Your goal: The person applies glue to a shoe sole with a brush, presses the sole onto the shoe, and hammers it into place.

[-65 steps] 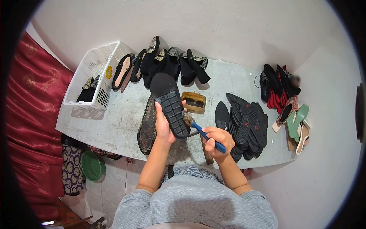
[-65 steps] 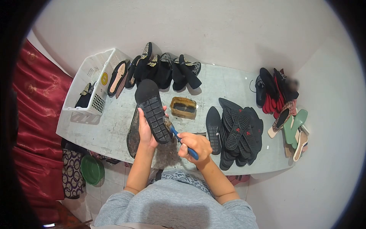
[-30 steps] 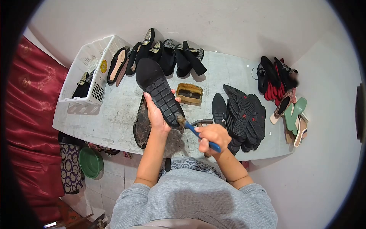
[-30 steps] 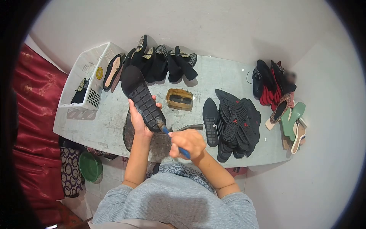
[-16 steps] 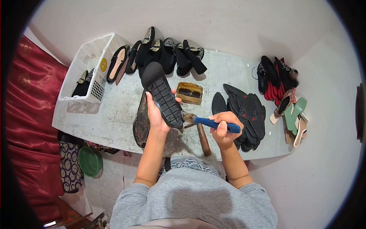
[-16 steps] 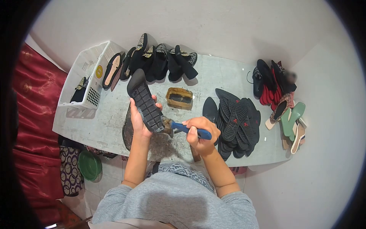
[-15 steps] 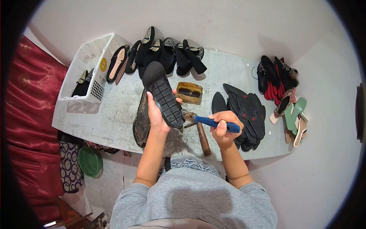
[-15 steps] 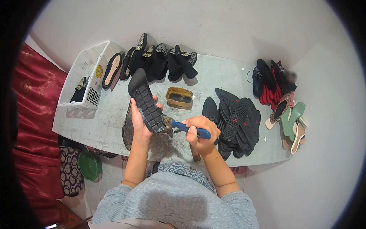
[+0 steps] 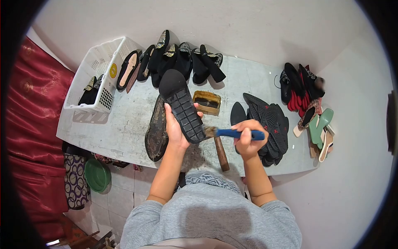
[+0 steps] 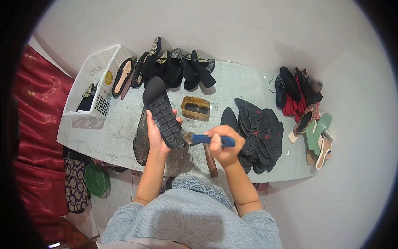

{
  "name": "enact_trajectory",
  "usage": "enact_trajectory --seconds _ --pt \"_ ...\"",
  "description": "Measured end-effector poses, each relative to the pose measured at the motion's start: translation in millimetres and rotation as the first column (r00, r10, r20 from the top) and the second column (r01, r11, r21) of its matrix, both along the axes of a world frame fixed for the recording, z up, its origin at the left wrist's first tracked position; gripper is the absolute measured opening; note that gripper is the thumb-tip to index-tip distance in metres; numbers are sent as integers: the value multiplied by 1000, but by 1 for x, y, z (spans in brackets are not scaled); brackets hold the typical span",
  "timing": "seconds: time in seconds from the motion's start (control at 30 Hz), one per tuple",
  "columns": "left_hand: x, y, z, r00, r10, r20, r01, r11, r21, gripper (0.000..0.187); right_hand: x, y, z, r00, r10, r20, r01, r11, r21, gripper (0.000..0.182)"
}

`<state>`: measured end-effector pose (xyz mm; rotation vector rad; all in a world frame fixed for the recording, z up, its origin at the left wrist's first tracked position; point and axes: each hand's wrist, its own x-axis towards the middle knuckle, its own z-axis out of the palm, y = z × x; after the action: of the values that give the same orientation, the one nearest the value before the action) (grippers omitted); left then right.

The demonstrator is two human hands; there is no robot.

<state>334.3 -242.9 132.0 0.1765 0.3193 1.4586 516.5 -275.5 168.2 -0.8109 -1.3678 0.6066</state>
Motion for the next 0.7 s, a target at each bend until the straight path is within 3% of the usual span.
enact_trajectory --seconds 0.07,0.1,0.13,0.2,0.23,0.27,0.3,0.33,0.4,0.47,0.57,0.7 --pt "-2 -1 1 1000 2 -14 -2 1000 9 55 10 7 -4 999 -32 5 31 997 74 9" --pt "-2 -1 2 1000 3 -13 -3 1000 10 55 9 4 1 983 109 -151 -104 994 41 11" --pt "-1 -1 2 994 12 -111 -9 1000 29 56 6 5 8 983 110 -150 -105 994 42 11" --pt "1 -2 2 978 23 -208 -13 999 50 57 -4 11 19 978 188 -90 -167 966 197 16" --pt "3 -3 0 958 20 -286 -1 998 67 58 -3 14 20 988 136 68 -147 969 201 21" --pt "5 -4 -2 932 16 -363 14 997 82 60 -4 18 24 989 133 67 -144 969 202 21" --pt "7 -5 -4 923 1 -384 33 996 81 62 -5 23 28 965 106 239 -172 945 278 22" --pt "10 -4 -5 923 0 -384 34 996 82 62 -7 25 31 914 62 400 -214 913 347 25" --pt "14 -4 -5 960 25 -278 -25 1000 3 62 -13 23 27 912 112 395 -244 921 302 28" --pt "10 -1 -9 969 21 -248 -32 999 -39 61 -17 21 19 850 126 512 -332 882 334 28" --pt "0 1 9 951 9 -308 42 986 158 58 -17 8 15 840 189 509 -384 870 310 27" --pt "-15 11 14 934 142 -327 -99 985 145 58 -11 -5 7 804 299 514 -471 848 244 23"
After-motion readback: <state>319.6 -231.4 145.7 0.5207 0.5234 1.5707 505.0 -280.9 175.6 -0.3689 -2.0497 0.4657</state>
